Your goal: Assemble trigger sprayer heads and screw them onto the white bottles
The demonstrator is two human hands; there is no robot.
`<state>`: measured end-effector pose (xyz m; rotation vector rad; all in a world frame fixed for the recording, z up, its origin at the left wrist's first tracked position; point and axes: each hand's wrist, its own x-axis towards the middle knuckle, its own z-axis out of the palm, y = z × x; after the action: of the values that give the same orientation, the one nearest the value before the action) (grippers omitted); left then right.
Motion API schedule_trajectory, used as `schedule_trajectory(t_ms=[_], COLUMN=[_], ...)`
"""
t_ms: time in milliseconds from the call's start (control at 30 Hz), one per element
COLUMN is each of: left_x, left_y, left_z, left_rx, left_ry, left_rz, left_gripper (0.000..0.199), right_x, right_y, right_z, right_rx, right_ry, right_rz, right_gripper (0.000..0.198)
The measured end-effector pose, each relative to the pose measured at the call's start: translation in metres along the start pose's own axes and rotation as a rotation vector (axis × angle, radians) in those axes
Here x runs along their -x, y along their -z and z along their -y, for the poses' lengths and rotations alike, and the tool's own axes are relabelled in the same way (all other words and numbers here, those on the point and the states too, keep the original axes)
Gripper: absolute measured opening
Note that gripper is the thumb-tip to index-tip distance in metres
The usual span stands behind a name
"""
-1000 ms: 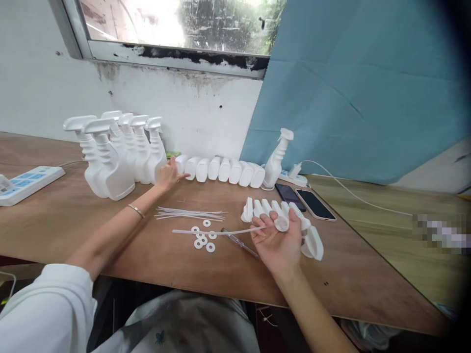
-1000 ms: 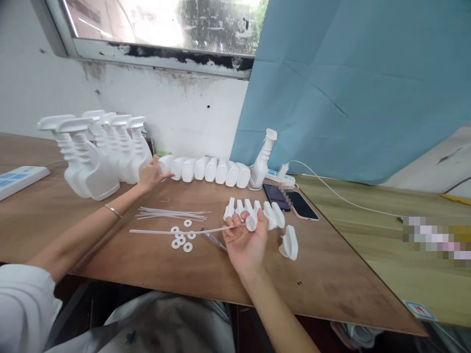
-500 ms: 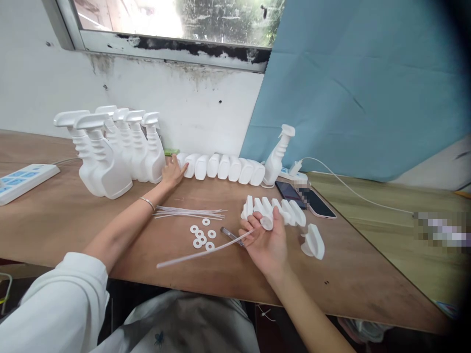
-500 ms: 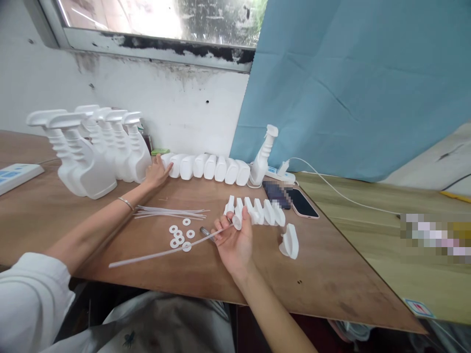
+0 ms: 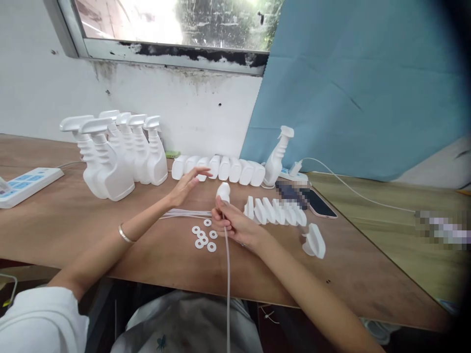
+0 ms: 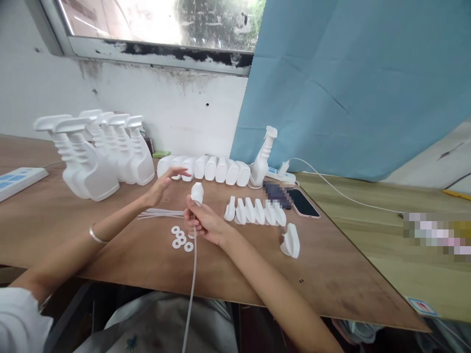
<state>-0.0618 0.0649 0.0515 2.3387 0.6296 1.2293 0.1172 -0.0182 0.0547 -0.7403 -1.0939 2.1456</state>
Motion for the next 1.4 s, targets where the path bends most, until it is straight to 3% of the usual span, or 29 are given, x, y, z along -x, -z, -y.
schedule_trajectory(t_ms=[67,133,200,300,467,633,700,867,1067,1233,1400], left_x=[0.006,0.013,0.022,0.032,0.038,0.039,0.039,0.038,0.044,0.042,0.039], left_y=[-0.004,-0.010,-0.016,-0.025,-0.034,-0.037,-0.036,-0.039,-0.043,-0.028,-0.010], left_z=[-0.021,-0.029,-0.025,-0.011,-0.006,-0.016,-0.019,-0.018,-0.011,-0.005,-0.003], left_rx=[0.164,0.260,0.329,0.401,0.550,0.629,0.597,0.653,1.103,1.480,1.501], left_ry=[0.058,0.188,0.339,0.482,0.540,0.565,0.565,0.670,0.850,0.790,0.746], left_rz=[0.106,0.072,-0.006,-0.028,-0.027,0.044,0.057,-0.047,0.117,-0.014,-0.140], left_gripper=[0.044,0.038,0.035,0.032,0.033,0.036,0.033,0.033,0.031,0.027,0.038], right_x=[-0.009,-0.016,-0.019,-0.019,-0.017,-0.017,-0.017,-0.021,-0.020,-0.012,-0.015], right_y=[-0.003,-0.005,-0.005,-0.004,0.002,0.006,0.006,0.005,0.004,0.000,0.007], right_z=[0.001,-0.004,-0.011,-0.021,-0.023,-0.021,-0.023,-0.030,-0.034,-0.021,-0.013], right_rx=[0.000,-0.021,-0.027,0.011,0.047,0.003,0.013,0.247,0.575,0.347,0.201], right_ry=[-0.068,-0.105,-0.086,-0.040,-0.091,-0.213,-0.139,0.184,0.415,0.640,0.604], right_rz=[0.065,0.076,0.002,-0.150,-0.139,0.049,-0.005,-0.305,-0.347,-0.274,-0.577], right_gripper=[0.054,0.057,0.057,0.055,0.055,0.057,0.055,0.051,0.057,0.054,0.041])
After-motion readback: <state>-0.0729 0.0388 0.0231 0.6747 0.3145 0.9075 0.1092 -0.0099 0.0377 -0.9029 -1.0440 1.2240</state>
